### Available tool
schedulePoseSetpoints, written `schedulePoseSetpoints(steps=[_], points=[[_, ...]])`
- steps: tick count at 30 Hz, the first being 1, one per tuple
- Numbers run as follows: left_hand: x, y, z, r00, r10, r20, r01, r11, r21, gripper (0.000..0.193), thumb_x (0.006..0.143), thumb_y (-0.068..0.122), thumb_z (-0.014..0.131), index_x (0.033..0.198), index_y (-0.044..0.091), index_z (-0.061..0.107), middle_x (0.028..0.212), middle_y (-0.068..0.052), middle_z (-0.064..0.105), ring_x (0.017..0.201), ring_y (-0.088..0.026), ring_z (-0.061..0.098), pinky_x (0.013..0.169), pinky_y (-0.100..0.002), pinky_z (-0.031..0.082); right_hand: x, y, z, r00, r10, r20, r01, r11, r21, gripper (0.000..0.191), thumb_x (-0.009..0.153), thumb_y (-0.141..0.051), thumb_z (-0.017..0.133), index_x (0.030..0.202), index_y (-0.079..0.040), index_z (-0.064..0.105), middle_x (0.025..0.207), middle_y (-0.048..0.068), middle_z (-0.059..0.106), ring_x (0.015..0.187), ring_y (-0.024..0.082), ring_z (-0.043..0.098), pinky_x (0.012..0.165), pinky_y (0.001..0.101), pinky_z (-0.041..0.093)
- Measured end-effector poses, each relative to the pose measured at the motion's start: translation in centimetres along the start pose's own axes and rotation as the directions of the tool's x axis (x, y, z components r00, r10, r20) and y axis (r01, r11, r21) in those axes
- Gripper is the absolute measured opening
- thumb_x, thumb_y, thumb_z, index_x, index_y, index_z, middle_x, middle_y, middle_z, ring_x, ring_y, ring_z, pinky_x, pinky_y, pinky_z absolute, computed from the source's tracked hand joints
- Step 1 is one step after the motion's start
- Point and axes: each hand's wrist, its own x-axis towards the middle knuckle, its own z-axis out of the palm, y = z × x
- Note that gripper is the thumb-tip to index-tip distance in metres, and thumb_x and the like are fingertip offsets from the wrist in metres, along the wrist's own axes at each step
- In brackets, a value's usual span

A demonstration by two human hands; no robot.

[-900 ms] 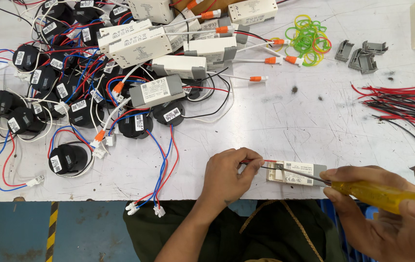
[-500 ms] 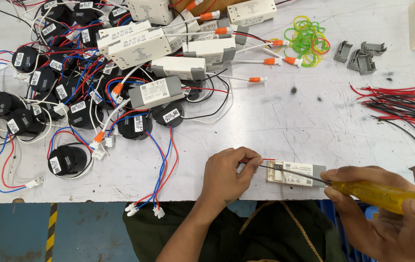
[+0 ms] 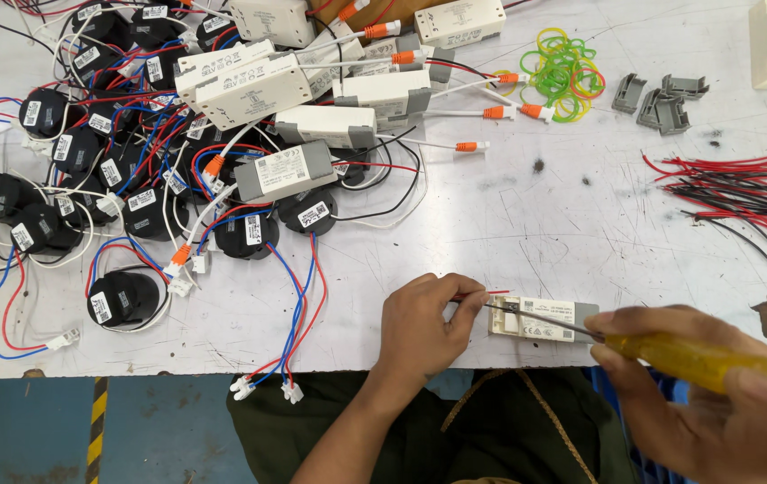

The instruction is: The person assembles small white electronic modules by inserting red and black wires into terminal blocks and tightening them with a yellow screwdriver. They then attach gray plastic end caps to the modules and place the completed units on the table.

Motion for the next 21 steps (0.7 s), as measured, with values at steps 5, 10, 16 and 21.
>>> schedulePoseSetpoints(steps=[5,10,16,21], points=[[0.0,0.5,-0.1,0.999,0.031,0.011,-0.031,0.999,0.010,0.011,0.090,0.021,0.077,0.088,0.011,0.077,0.070,-0.001,0.072,0.056,-0.015,0.059,0.050,-0.031,0.044,0.6,-2.1,0.9,0.995,0.080,-0.059,-0.070,0.985,0.157,0.038,0.096,-0.010,0.057,0.129,0.009,0.057,0.103,0.021,0.076,0.079,0.022,0.080,0.073,0.0245,0.059],[0.3,-0.1,-0.8,0.997,0.077,0.006,-0.078,0.990,0.117,0.011,0.089,0.023,0.076,0.086,0.012,0.077,0.067,-0.003,0.069,0.061,-0.021,0.060,0.060,-0.036,0.045,2.5,-2.1,2.5,0.595,-0.801,0.065,0.715,0.491,-0.499,0.073,0.087,0.009,0.072,0.139,-0.008,0.024,0.105,0.021,0.069,0.091,0.027,0.077,0.080,0.0334,0.065],[-0.2,-0.3,-2.3,0.998,0.051,0.034,-0.053,0.997,0.049,0.013,0.094,0.024,0.071,0.092,0.011,0.073,0.074,-0.005,0.072,0.070,-0.022,0.068,0.072,-0.038,0.049,0.3,-2.6,2.6,0.763,-0.645,-0.045,0.524,0.658,-0.540,0.081,0.085,0.016,0.071,0.142,-0.020,0.026,0.104,0.027,0.070,0.086,0.031,0.076,0.083,0.0414,0.064],[-0.5,-0.2,-2.0,0.998,0.061,0.008,-0.061,0.998,-0.001,0.013,0.096,0.023,0.068,0.096,0.011,0.070,0.081,-0.006,0.073,0.079,-0.024,0.070,0.073,-0.038,0.052,-0.3,-2.0,2.7,0.760,-0.647,-0.061,0.536,0.677,-0.505,0.087,0.091,0.016,0.069,0.152,-0.027,0.023,0.107,0.024,0.071,0.092,0.030,0.077,0.091,0.0399,0.064]])
